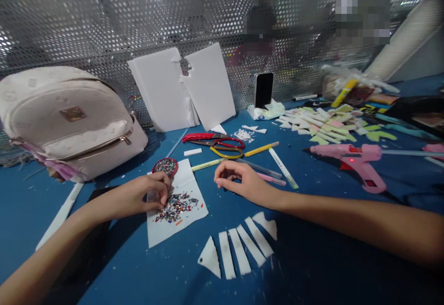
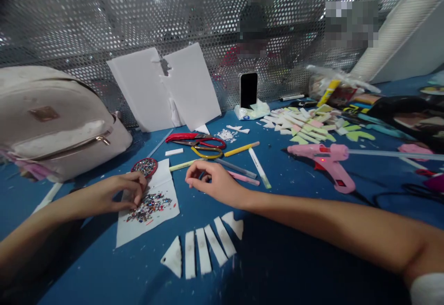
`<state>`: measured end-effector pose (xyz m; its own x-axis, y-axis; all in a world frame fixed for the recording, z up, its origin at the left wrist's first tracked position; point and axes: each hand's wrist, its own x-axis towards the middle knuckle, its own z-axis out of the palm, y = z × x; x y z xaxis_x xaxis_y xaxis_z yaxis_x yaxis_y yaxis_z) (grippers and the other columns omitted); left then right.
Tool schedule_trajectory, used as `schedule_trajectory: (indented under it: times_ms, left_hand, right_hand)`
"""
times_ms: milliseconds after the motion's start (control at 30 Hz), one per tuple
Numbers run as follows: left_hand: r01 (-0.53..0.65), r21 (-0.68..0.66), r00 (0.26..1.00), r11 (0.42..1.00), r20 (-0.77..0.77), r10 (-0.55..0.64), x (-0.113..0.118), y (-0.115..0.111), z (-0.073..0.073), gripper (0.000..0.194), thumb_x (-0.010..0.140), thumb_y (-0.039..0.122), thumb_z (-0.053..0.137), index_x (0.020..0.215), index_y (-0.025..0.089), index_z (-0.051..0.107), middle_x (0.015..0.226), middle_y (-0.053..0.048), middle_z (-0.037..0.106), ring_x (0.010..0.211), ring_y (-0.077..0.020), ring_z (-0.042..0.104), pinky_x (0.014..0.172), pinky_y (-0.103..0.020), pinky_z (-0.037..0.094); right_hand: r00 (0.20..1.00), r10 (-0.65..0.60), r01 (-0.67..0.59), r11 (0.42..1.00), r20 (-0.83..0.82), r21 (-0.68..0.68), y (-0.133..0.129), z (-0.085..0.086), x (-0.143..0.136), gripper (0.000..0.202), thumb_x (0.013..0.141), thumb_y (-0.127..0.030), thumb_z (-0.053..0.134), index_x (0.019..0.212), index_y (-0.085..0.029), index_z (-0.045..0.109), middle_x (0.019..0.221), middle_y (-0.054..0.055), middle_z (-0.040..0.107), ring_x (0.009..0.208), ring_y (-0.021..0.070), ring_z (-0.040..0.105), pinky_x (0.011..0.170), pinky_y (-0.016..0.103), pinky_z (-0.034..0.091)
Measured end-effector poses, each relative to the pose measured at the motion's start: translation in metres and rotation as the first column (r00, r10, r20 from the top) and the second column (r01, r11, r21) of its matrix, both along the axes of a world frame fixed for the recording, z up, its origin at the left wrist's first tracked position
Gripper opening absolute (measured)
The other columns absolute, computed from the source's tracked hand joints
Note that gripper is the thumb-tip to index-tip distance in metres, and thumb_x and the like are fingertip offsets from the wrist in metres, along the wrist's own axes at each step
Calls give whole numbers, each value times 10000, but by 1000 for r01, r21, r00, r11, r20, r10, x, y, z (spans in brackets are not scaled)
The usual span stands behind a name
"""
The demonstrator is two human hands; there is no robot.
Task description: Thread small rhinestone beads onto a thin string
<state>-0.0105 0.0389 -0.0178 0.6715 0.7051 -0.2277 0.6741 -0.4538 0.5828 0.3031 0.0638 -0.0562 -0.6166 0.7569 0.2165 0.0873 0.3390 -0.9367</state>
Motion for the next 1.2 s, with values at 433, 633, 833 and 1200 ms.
schedule_trajectory:
  times_ms: [433, 633, 833, 1200]
  left_hand:
    - [-218, 123, 970, 968, 139, 200, 7, -3, 17, 116, 886, 266, 614, 817, 193, 674, 866, -29, 707, 838, -174, 635, 801, -306, 487]
    - [-595, -28, 634, 803, 598, 490, 80, -41, -16, 147, 839, 311, 659, 776, 187, 612, 809, -48, 676, 740, -174, 634, 660, -291, 523]
    - [-579, -23, 644, 815, 600, 475, 108, -68, -38, 118, 868, 303, 635, 805, 213, 593, 825, -30, 642, 742, -167, 607, 652, -290, 519]
    - [-586, -99, 600, 804, 614, 513, 104, -66, -40, 114, 848, 291, 646, 900, 210, 584, 820, -21, 635, 741, -160, 627, 666, -281, 538]
  right_hand:
    - [999, 1, -1, 1000, -44, -7, 0, 1, -1, 94, 908, -248, 609, 870, -162, 603, 812, 9, 618, 741, 124, 595, 623, 237, 440]
    - [998, 11, -8, 999, -60, 46, -1, 1, -1, 116, 911, -271, 615, 871, -163, 606, 795, 0, 609, 727, 126, 590, 631, 239, 436]
    - [1000, 1, 3, 987, -21, 164, -7, 4, 1, 95, 911, -250, 609, 861, -169, 609, 796, -13, 577, 627, 100, 444, 591, 234, 368]
    - [991, 125, -135, 858, 53, 496, -16, 4, 4, 48, 891, -207, 617, 844, -198, 618, 674, -34, 472, 678, 137, 489, 674, 280, 392]
